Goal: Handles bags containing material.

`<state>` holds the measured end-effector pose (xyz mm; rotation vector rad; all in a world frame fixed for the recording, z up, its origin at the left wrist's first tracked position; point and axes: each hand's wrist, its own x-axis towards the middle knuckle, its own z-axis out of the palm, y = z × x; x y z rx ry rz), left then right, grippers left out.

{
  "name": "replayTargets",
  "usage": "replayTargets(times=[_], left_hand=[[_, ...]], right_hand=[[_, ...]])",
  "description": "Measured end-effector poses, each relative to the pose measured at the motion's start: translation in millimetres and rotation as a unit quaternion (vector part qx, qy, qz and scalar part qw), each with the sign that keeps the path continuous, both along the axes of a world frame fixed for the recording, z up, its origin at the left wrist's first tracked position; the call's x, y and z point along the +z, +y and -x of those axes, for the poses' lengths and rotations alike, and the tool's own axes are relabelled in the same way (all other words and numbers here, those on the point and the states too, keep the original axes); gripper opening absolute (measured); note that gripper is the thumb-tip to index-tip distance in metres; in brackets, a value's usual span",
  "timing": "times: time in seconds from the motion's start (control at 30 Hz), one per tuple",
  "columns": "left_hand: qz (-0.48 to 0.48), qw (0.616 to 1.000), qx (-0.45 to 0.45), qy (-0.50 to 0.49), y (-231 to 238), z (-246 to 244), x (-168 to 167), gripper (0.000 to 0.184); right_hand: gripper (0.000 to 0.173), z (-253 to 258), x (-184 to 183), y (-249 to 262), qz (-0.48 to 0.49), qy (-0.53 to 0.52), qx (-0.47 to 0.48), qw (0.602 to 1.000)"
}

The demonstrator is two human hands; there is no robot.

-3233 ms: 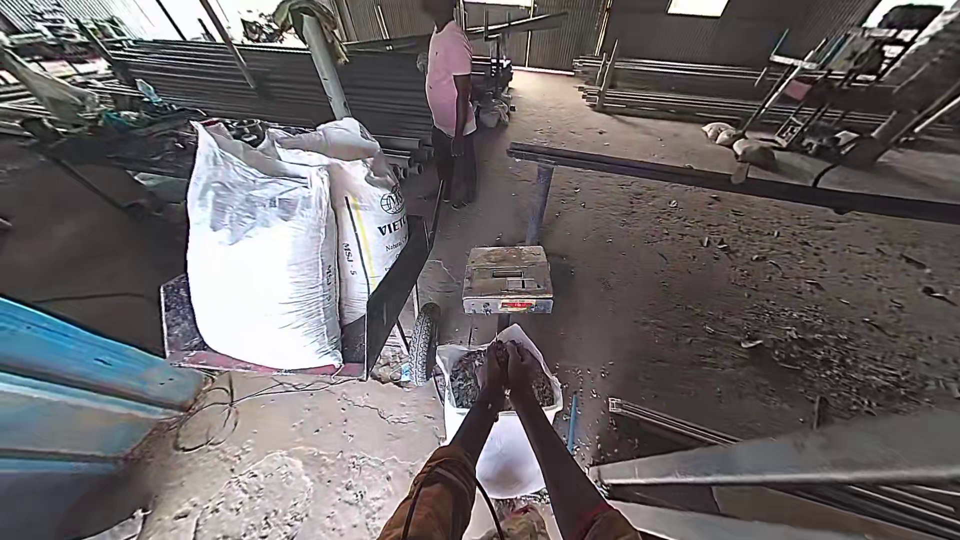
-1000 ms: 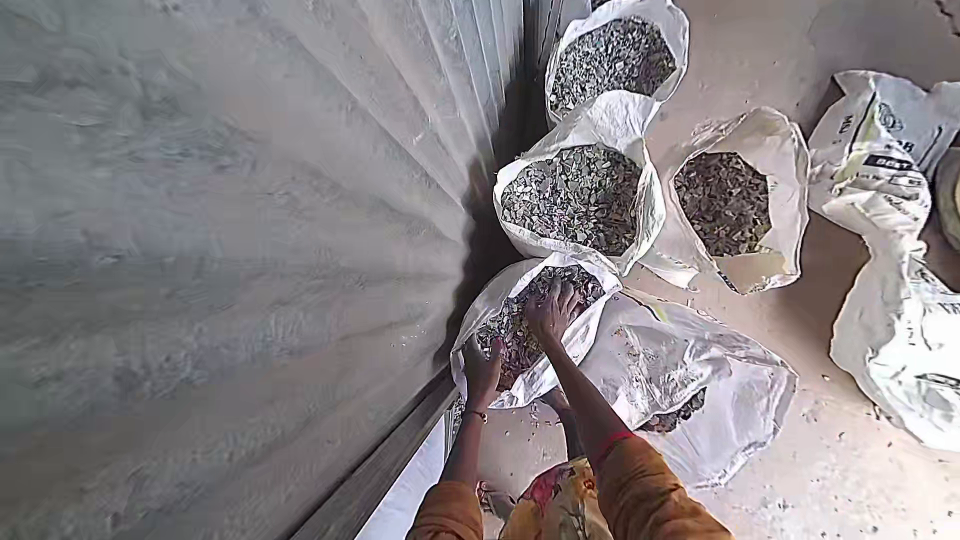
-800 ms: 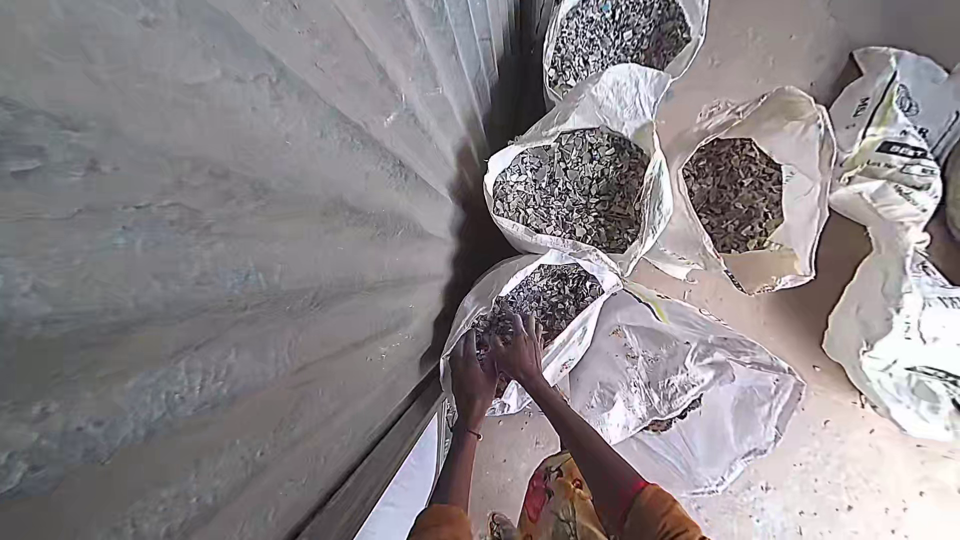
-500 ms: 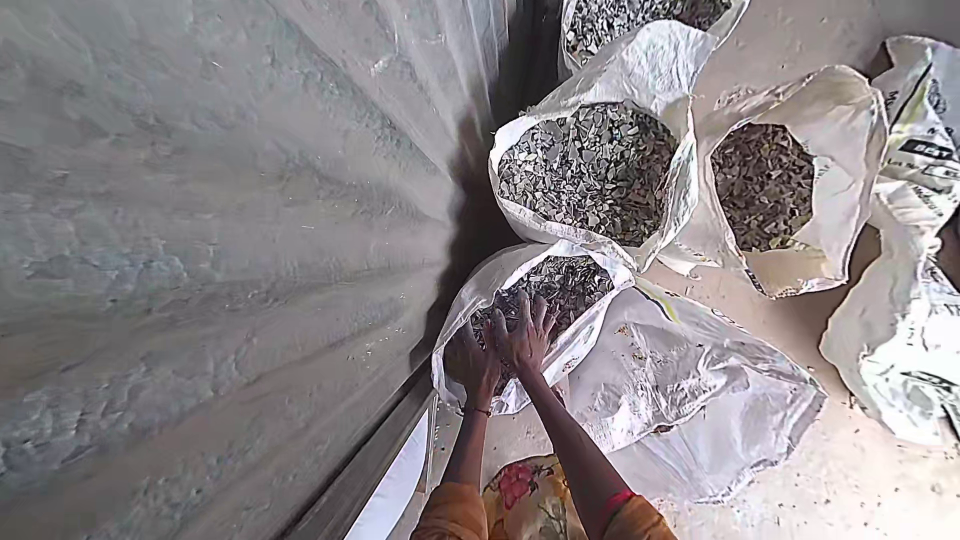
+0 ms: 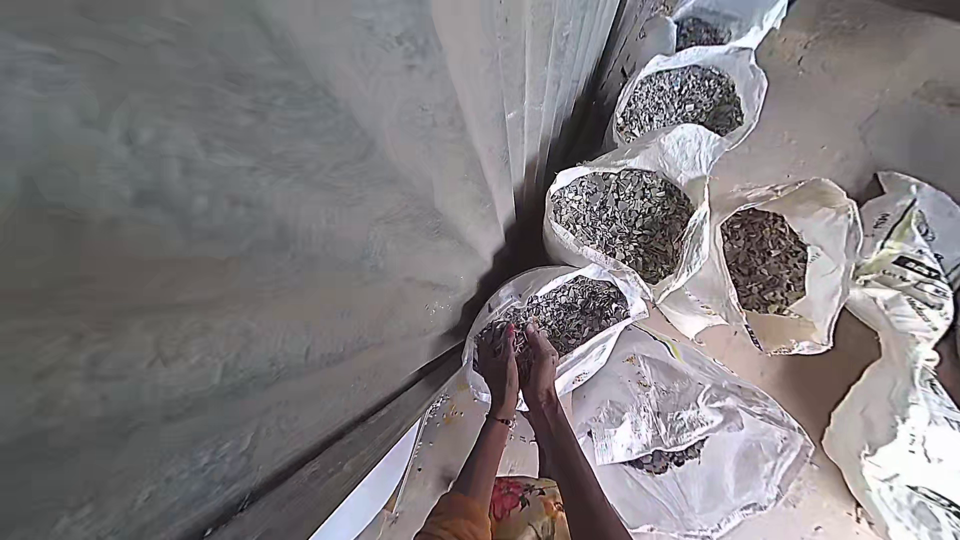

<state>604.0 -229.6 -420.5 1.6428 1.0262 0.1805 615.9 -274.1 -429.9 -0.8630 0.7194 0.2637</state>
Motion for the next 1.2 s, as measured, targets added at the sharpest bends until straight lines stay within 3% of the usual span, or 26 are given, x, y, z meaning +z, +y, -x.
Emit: replayTargets(times=[0.17, 0.4, 0.57, 0.73, 0.97, 1.13, 1.2], left_hand=[[-0.002, 0.998, -0.025, -0.063, -7, 25, 76, 0.034], [0.031, 0.988, -0.030, -0.145, 26, 115, 203, 0.034], [0.012, 0.975, 0.008, -0.223, 95, 210, 279, 0.033], [-0.016, 0.947, 0.132, -0.292, 195, 310, 339, 0.031], [-0.071, 0.885, 0.345, -0.304, 333, 399, 353, 0.029], [-0.064, 0.868, 0.423, -0.252, 402, 429, 311, 0.046], [-0.062, 0.869, 0.435, -0.226, 417, 440, 292, 0.042]], right_hand=[[0.025, 30, 77, -6, -0.008, -0.055, -0.038, 0.998], [0.027, 118, 211, 25, 0.038, -0.153, -0.028, 0.987], [0.032, 211, 296, 97, 0.035, -0.229, 0.016, 0.973], [0.032, 301, 354, 202, -0.026, -0.291, 0.152, 0.944], [0.029, 372, 362, 356, -0.109, -0.273, 0.350, 0.890], [0.026, 394, 322, 436, -0.116, -0.203, 0.444, 0.865], [0.027, 401, 302, 454, -0.100, -0.186, 0.484, 0.849]])
